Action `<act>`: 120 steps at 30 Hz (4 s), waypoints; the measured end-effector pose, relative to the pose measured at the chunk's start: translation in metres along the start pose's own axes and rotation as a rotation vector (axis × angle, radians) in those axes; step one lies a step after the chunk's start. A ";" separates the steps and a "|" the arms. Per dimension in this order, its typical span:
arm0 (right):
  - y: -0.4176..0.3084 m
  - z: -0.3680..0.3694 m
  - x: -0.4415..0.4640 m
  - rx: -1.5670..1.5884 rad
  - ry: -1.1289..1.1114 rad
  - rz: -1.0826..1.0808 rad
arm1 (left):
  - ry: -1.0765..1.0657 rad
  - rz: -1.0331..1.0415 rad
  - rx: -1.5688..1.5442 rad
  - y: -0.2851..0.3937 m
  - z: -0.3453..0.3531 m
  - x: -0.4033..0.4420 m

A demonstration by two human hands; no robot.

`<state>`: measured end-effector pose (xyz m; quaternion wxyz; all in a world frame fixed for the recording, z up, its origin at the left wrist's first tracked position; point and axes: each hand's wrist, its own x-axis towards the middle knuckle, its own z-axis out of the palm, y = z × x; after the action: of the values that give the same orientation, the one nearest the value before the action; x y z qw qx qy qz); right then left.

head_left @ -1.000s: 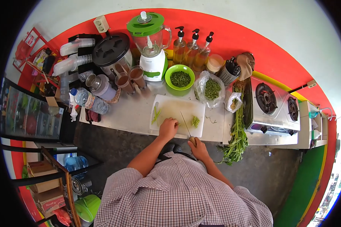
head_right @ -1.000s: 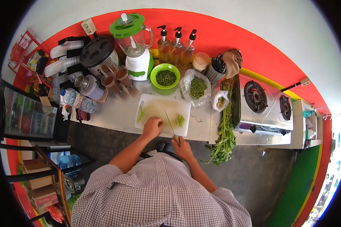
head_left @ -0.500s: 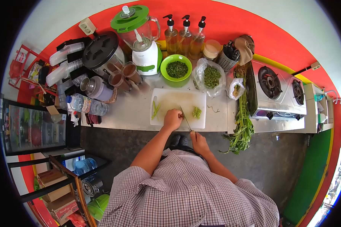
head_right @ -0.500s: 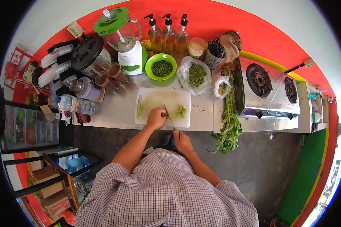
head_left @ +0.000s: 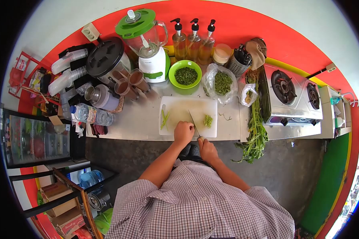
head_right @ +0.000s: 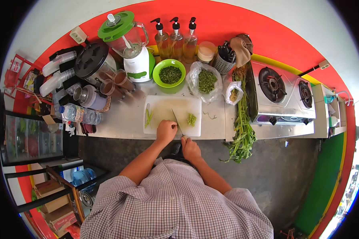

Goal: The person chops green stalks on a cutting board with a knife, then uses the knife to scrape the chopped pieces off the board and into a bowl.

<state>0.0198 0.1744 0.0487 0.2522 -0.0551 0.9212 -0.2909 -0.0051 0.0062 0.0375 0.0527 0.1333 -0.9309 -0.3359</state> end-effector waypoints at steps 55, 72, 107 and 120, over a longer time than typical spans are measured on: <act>0.007 0.010 0.006 0.042 -0.103 0.018 | 0.004 0.131 -0.262 -0.029 0.011 -0.001; 0.016 0.008 0.017 0.022 -0.200 -0.037 | -0.004 0.100 -0.204 -0.025 0.009 -0.001; 0.014 0.000 -0.004 0.016 0.156 0.018 | -0.055 0.129 -0.429 -0.049 -0.006 -0.011; 0.013 -0.012 -0.004 0.013 0.117 0.089 | 0.187 0.102 -0.403 -0.077 -0.030 -0.006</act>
<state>0.0179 0.1924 0.0519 0.2111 0.0044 0.9340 -0.2881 0.0227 -0.0670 0.0113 0.1813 0.1032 -0.8416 -0.4982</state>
